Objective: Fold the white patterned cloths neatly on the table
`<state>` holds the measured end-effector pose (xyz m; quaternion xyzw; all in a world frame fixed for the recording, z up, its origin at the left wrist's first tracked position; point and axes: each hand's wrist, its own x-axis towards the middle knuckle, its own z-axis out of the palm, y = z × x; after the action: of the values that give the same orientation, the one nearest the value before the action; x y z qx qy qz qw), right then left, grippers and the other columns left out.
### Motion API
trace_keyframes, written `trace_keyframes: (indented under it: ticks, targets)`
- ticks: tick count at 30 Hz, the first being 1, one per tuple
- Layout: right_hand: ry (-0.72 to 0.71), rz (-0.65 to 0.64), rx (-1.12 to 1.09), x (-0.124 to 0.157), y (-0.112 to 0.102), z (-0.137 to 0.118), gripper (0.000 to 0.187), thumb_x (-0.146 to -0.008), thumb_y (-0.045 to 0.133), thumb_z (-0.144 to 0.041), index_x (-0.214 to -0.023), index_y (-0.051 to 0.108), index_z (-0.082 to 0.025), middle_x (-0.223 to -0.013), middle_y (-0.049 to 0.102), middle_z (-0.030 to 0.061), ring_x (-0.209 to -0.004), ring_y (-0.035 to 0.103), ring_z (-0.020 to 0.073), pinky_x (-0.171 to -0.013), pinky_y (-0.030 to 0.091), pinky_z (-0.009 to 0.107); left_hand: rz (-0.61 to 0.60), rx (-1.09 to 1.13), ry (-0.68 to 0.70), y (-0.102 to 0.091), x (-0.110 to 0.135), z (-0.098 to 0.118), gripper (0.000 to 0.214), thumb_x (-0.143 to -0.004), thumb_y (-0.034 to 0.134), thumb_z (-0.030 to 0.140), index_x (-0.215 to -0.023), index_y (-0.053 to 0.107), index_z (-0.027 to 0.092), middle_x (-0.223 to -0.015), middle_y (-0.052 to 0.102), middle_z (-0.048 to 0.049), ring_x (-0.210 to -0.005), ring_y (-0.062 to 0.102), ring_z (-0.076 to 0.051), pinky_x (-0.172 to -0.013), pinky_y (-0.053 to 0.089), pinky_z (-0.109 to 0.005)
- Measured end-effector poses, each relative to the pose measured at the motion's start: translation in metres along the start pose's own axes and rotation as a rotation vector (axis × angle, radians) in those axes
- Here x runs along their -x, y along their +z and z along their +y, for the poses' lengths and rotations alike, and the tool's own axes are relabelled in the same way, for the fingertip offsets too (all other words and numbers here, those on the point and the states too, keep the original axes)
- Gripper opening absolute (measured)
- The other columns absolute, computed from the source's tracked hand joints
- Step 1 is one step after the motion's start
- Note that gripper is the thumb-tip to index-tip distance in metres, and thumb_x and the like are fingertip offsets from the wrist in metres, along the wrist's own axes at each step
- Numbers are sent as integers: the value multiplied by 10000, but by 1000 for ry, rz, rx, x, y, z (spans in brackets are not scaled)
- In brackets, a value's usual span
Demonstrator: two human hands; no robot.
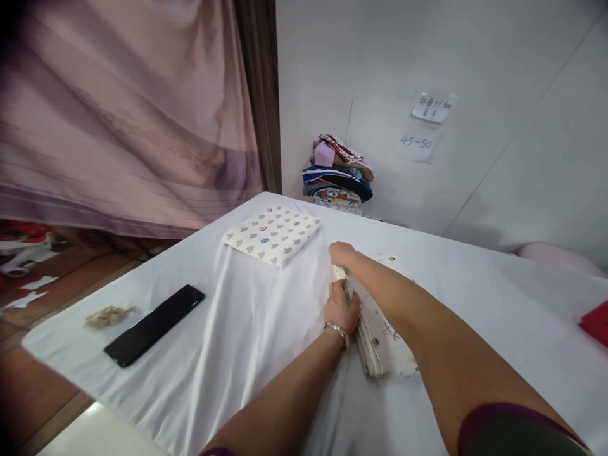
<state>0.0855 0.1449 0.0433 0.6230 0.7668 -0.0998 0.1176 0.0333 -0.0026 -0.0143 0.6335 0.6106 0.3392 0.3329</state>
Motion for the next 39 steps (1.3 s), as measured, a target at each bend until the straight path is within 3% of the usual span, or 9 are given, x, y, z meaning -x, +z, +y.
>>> trace_keyframes:
  ticks: [2, 8, 16, 19, 23, 31, 33, 36, 39]
  targets:
    - [3, 25, -140, 2, 1, 8, 161, -722, 585, -153, -846, 686, -138, -885, 685, 91, -857, 628, 181, -709, 460, 208, 13, 3, -8, 0, 0, 0, 383, -783, 478, 257, -1157, 410, 207, -1144, 488, -74, -940, 560, -197, -777, 446, -296]
    - [85, 115, -522, 21, 17, 34, 286, -829, 443, -137, -1077, 583, -116, -820, 686, 60, -608, 606, 71, -554, 459, 135, 32, 8, -29, 2, -2, -1, 321, -766, 506, 230, -1072, 417, 200, -1092, 514, -76, -909, 569, -195, -777, 441, -298]
    - [153, 27, -715, 38, 28, 32, 65, -697, 549, -118, -681, 611, -110, -471, 577, 6, -410, 532, 93, -435, 432, 168, 28, -3, -42, 2, -2, -2, 252, -773, 495, 258, -1001, 401, 207, -1029, 542, -65, -846, 588, -189, -721, 443, -300]
    - [152, -3, -805, 40, 25, 27, 83, -670, 553, -64, -704, 610, -114, -509, 603, 8, -464, 574, 108, -482, 468, 181, 30, -13, -51, 0, -2, 0, 230, -774, 493, 250, -979, 396, 213, -1015, 546, -56, -843, 590, -182, -722, 438, -295]
    - [122, 88, -930, 56, 27, 28, 157, -748, 516, -89, -874, 602, -128, -770, 680, 49, -629, 624, 97, -571, 497, 165, 25, -5, -66, 0, -3, 0, 234, -771, 496, 254, -975, 389, 214, -1011, 547, -57, -826, 595, -181, -710, 438, -295]
    - [38, 242, -1270, 93, 54, 36, 183, -787, 495, -143, -951, 577, -138, -920, 668, 66, -759, 629, 114, -696, 510, 218, 44, -9, -44, 2, -5, -3, 218, -764, 497, 231, -950, 384, 222, -1008, 547, -53, -810, 598, -171, -708, 441, -285]
    - [37, 307, -1258, 104, 58, 40, 227, -811, 455, -151, -1006, 569, -146, -989, 655, 78, -852, 624, 130, -748, 503, 243, 41, -5, -46, 2, -6, -3, 221, -766, 494, 225, -956, 380, 225, -989, 555, -48, -805, 599, -169, -712, 440, -283]
    - [31, 418, -992, 131, 67, 43, 272, -795, 448, -127, -1029, 582, -162, -1041, 640, 72, -963, 591, 149, -856, 462, 290, 33, -8, -51, 1, -7, -4, 225, -764, 488, 215, -960, 379, 225, -963, 562, -45, -800, 600, -172, -717, 438, -284]
    - [-141, 463, -676, 168, 81, 35, 336, -769, 489, -130, -1087, 572, -198, -1153, 589, 71, -1096, 515, 188, -969, 382, 360, 46, -7, -40, 0, -8, -3, 217, -754, 483, 202, -945, 384, 224, -963, 562, -45, -822, 594, -175, -734, 433, -284]
